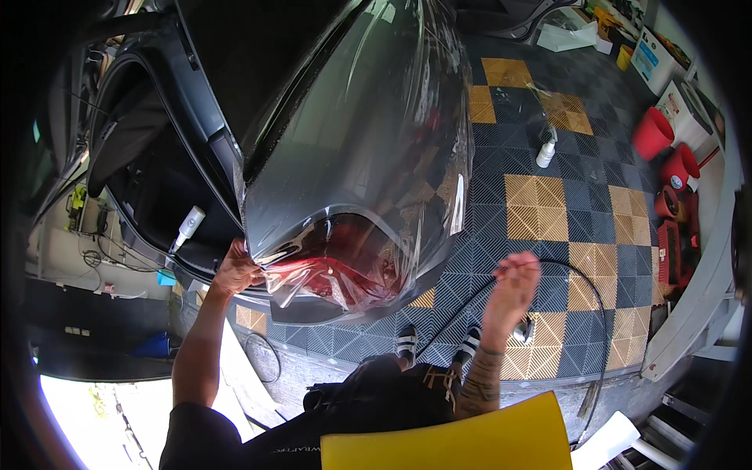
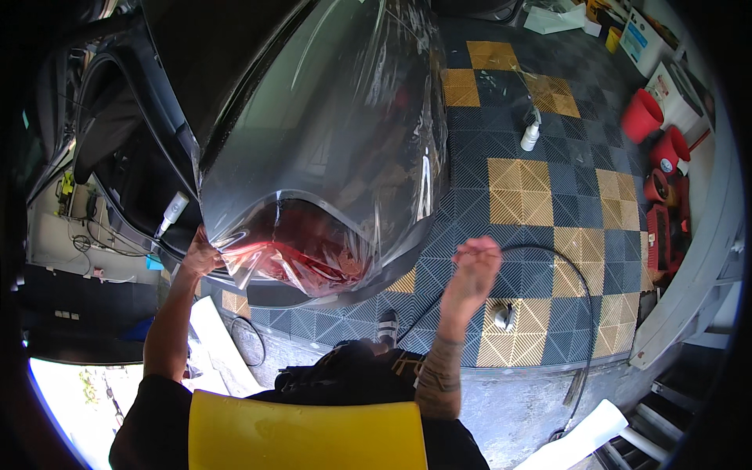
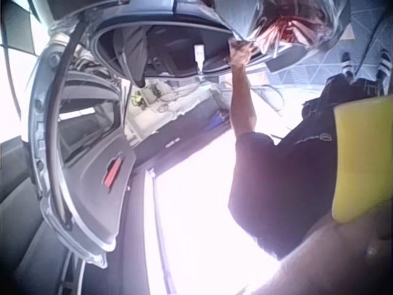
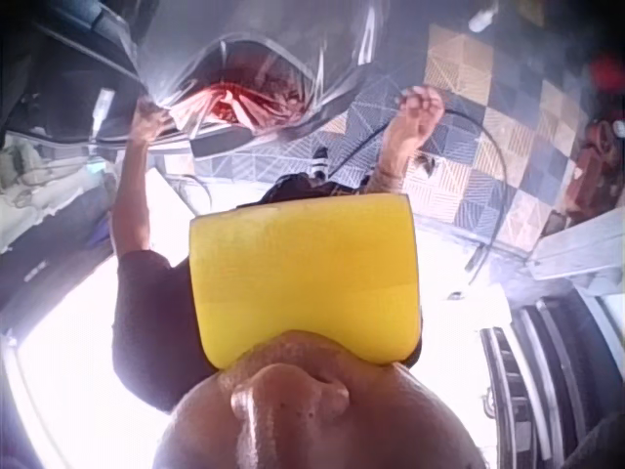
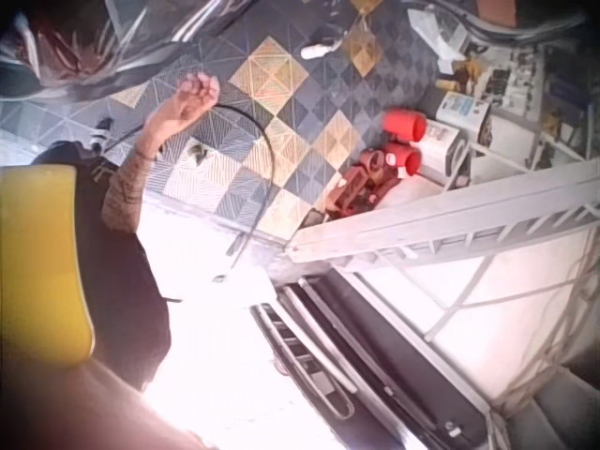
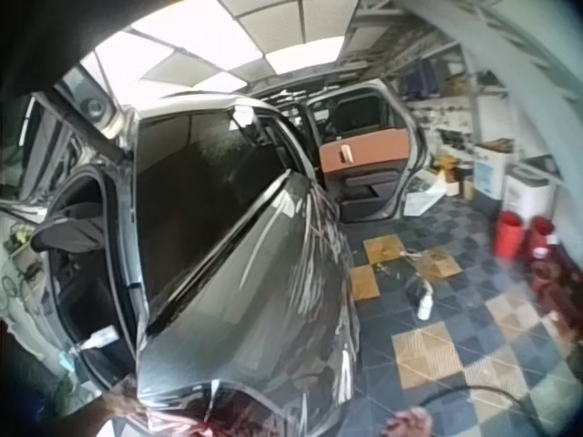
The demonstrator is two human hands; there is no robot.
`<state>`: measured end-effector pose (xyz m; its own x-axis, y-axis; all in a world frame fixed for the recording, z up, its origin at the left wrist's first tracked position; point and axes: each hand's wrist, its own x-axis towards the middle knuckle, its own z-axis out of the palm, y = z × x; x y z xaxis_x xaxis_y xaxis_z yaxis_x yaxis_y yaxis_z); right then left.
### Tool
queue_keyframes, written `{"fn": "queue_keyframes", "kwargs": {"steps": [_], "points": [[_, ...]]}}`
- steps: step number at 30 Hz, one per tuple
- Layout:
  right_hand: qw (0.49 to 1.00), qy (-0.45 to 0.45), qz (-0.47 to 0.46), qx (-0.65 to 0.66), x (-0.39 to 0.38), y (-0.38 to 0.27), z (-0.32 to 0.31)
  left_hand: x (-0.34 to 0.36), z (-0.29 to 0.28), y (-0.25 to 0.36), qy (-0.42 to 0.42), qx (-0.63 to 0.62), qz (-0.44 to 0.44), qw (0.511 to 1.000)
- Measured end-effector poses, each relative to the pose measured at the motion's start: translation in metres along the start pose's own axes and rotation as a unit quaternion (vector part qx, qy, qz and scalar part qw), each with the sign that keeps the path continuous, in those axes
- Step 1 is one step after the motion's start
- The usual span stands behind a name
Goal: The person applies a clear protective film to the rear tail light of a car. They spray the surface with a liquid solution, position the film, and use a yellow squeegee to smooth it out and remove bubbles. The process involves repeated spraying and squeegeeing to ensure proper adhesion.
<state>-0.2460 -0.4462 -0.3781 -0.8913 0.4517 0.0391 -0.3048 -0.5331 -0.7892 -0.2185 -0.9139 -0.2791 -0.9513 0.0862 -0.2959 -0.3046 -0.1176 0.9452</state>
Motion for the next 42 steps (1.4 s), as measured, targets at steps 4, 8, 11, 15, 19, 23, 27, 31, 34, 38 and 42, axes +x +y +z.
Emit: {"fn": "queue_keyframes", "kwargs": {"steps": [4,8,11,15,19,23,27,31,34,38,42], "points": [[0.844,-0.333,-0.373,-0.195,0.017,-0.229,0.094,0.018,0.007,0.011,-0.05,0.012,-0.01,0.999],[0.758,-0.546,-0.306,-0.182,0.034,-0.253,0.112,0.025,0.028,0.021,0.001,-0.057,-0.002,0.998],[0.872,-0.486,-0.059,-0.01,0.075,-0.154,0.11,0.002,0.023,0.013,0.033,-0.021,0.021,0.999],[0.918,-0.263,0.272,0.116,0.158,-0.036,0.113,0.019,0.043,0.03,-0.056,-0.006,0.056,0.997],[0.964,-0.208,0.136,-0.094,0.24,-0.023,0.186,0.029,0.039,0.007,-0.032,-0.024,0.1,0.994],[0.842,-0.284,-0.207,-0.41,0.356,0.001,0.246,0.026,0.037,-0.005,0.045,-0.143,0.091,0.984],[0.685,-0.282,-0.383,-0.552,0.449,0.028,0.308,0.022,0.001,-0.03,0.072,-0.205,-0.031,0.976],[0.652,-0.304,-0.422,-0.552,0.522,0.072,0.371,-0.019,-0.014,-0.031,0.081,-0.095,-0.055,0.991],[0.644,-0.299,-0.379,-0.594,0.557,0.098,0.398,-0.028,0.0,-0.027,0.118,-0.089,-0.055,0.988],[0.633,-0.278,-0.302,-0.657,0.554,0.09,0.425,-0.029,0.015,-0.029,0.139,-0.083,-0.028,0.986],[0.603,-0.295,-0.336,-0.66,0.478,0.064,0.399,-0.017,0.018,-0.041,0.111,-0.077,0.024,0.991]]}}
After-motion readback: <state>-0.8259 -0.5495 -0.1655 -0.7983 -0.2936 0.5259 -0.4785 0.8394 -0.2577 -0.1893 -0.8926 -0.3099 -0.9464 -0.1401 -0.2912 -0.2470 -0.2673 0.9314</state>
